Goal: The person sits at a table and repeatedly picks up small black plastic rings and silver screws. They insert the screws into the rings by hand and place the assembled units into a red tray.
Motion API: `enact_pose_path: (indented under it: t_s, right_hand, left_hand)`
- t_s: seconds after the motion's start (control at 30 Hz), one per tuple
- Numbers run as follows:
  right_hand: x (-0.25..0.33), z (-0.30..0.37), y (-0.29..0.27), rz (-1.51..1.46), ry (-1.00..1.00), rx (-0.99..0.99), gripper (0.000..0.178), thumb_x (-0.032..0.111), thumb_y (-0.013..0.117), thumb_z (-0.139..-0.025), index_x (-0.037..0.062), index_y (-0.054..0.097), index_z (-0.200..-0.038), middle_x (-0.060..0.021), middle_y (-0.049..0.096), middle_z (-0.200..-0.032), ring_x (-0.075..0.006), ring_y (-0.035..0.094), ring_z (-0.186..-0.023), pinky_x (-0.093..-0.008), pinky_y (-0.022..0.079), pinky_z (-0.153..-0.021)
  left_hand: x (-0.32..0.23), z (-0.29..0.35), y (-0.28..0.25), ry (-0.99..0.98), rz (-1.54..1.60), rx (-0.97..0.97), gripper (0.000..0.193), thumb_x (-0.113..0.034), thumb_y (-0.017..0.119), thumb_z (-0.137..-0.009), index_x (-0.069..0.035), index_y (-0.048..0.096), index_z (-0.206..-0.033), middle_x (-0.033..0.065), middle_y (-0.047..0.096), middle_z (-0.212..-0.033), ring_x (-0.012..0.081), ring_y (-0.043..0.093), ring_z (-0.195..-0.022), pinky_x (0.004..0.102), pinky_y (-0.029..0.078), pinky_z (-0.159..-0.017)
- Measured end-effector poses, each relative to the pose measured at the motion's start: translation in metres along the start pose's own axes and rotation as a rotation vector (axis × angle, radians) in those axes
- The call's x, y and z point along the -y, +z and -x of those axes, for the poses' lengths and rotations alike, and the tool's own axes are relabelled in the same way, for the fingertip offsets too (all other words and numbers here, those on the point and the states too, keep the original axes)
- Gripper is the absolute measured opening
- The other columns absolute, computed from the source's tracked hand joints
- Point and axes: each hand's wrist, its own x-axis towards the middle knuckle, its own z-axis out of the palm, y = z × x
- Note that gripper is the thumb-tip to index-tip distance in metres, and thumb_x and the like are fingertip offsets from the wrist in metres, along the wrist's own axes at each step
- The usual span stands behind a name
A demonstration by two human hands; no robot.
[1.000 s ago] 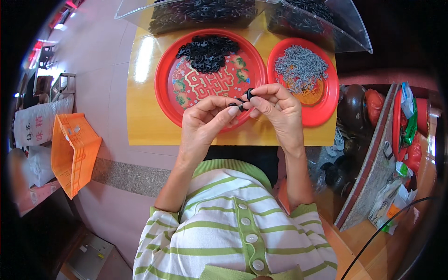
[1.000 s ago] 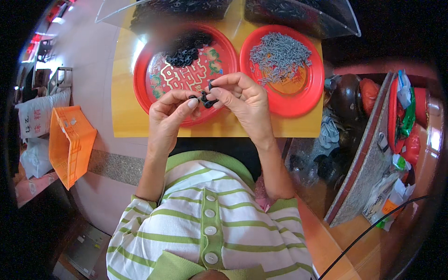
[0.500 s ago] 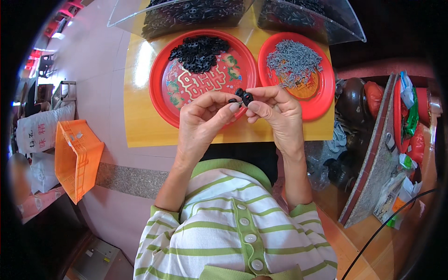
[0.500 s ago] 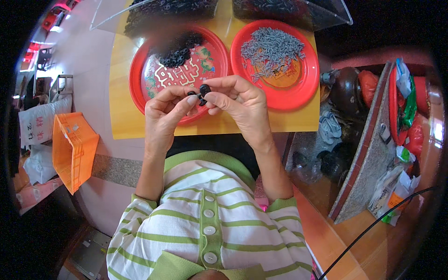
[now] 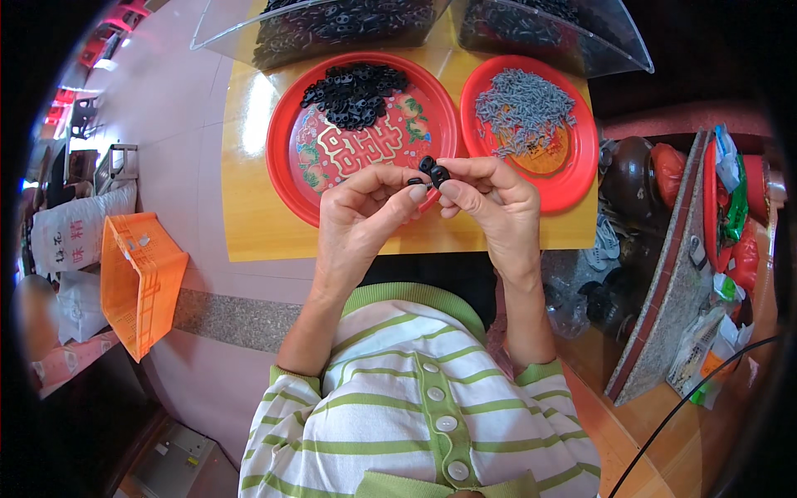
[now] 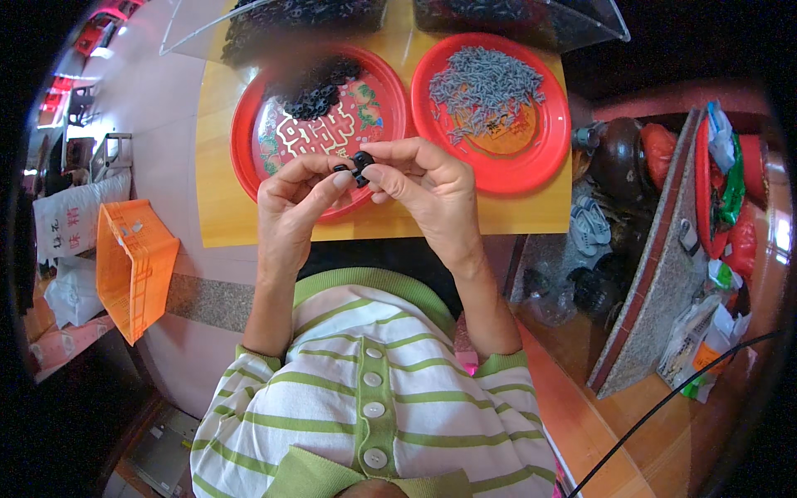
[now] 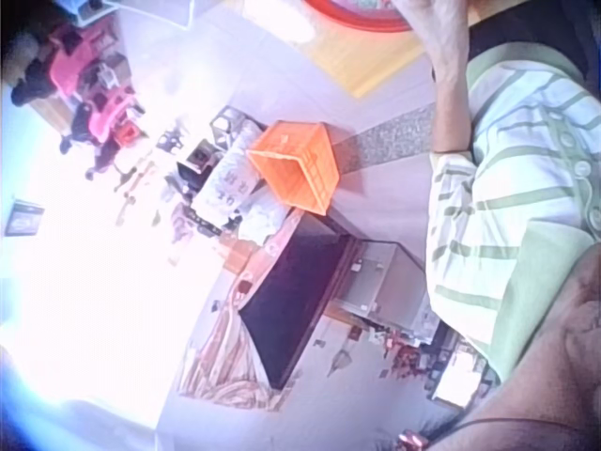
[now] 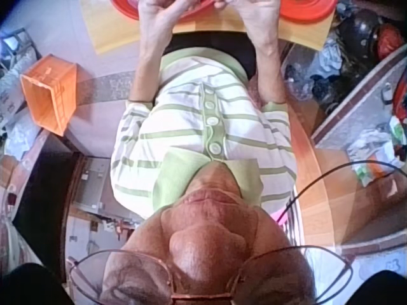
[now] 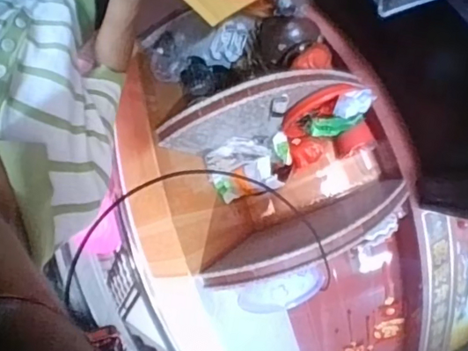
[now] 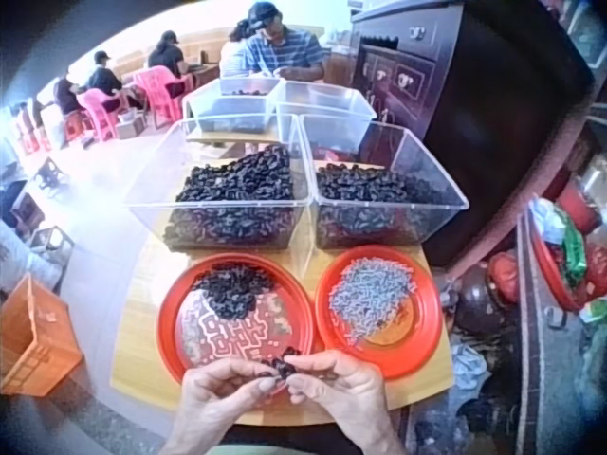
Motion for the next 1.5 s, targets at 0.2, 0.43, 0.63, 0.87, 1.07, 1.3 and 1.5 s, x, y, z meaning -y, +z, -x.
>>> enact_pose_path:
  t_s: [0.2,0.43,0.63,0.87,1.07,1.3,1.5]
  right_hand:
    - [-0.002,0.001,0.002,0.075,-0.022,-0.014,0.021,0.001,0.061,-0.086,-0.0001,0.062,-0.106,-0.0043,0.065,-0.091,-0.0072,0.061,-0.079,-0.0201,0.051,-0.068]
    - [-0.002,0.001,0.003,0.081,-0.014,-0.038,0.020,0.000,0.061,-0.086,0.0001,0.063,-0.106,-0.0043,0.065,-0.091,-0.0070,0.061,-0.078,-0.0201,0.051,-0.067]
    - [0.001,0.002,0.006,0.138,-0.089,-0.016,0.019,0.000,0.060,-0.086,-0.0006,0.063,-0.105,-0.0043,0.062,-0.091,-0.0077,0.060,-0.076,-0.0203,0.050,-0.066]
    - [-0.015,0.002,0.018,0.128,-0.218,-0.153,0.017,-0.001,0.060,-0.086,-0.0014,0.064,-0.103,-0.0053,0.058,-0.091,-0.0079,0.059,-0.074,-0.0211,0.050,-0.066]
    - [-0.012,0.003,0.018,0.372,-0.282,-0.166,0.021,-0.002,0.061,-0.084,-0.0009,0.063,-0.105,-0.0061,0.057,-0.095,-0.0104,0.058,-0.083,-0.0219,0.048,-0.071]
    - [-0.006,-0.004,0.022,0.551,-0.382,-0.171,0.031,-0.001,0.070,-0.073,0.0031,0.065,-0.103,-0.0073,0.058,-0.092,-0.0137,0.058,-0.076,-0.0254,0.050,-0.067]
    - [-0.008,-0.005,0.014,0.508,-0.391,-0.164,0.031,0.001,0.072,-0.073,0.0034,0.065,-0.103,-0.0063,0.057,-0.091,-0.0124,0.058,-0.076,-0.0242,0.048,-0.065]
  left_hand:
    - [0.002,0.000,0.000,0.036,-0.041,-0.008,0.017,-0.006,0.064,-0.085,0.003,0.064,-0.099,0.0041,0.065,-0.084,0.0072,0.060,-0.074,0.0192,0.049,-0.066]
    - [0.004,-0.001,0.004,0.018,0.021,-0.004,0.020,-0.004,0.063,-0.085,0.004,0.064,-0.104,0.0065,0.066,-0.085,0.0098,0.062,-0.075,0.0218,0.052,-0.068]
    - [0.005,-0.003,0.001,-0.058,0.115,0.031,0.020,-0.002,0.063,-0.085,0.007,0.063,-0.102,0.0095,0.066,-0.083,0.0119,0.062,-0.073,0.0224,0.052,-0.067]
    - [0.013,-0.007,0.007,-0.095,0.254,-0.014,0.018,-0.003,0.062,-0.085,0.006,0.063,-0.101,0.0112,0.066,-0.083,0.0140,0.063,-0.072,0.0242,0.052,-0.067]
    - [0.023,-0.002,0.017,-0.040,0.370,-0.109,0.018,-0.007,0.060,-0.088,0.005,0.063,-0.101,0.0112,0.066,-0.085,0.0148,0.063,-0.074,0.0258,0.052,-0.069]
    - [0.027,-0.007,0.016,-0.226,0.650,-0.077,0.021,-0.017,0.056,-0.091,0.000,0.060,-0.103,0.0085,0.064,-0.097,0.0149,0.060,-0.092,0.0285,0.047,-0.084]
    - [0.016,-0.003,0.028,-0.319,0.791,-0.079,0.022,-0.020,0.055,-0.092,-0.002,0.058,-0.103,0.0062,0.062,-0.098,0.0137,0.057,-0.092,0.0307,0.045,-0.085]
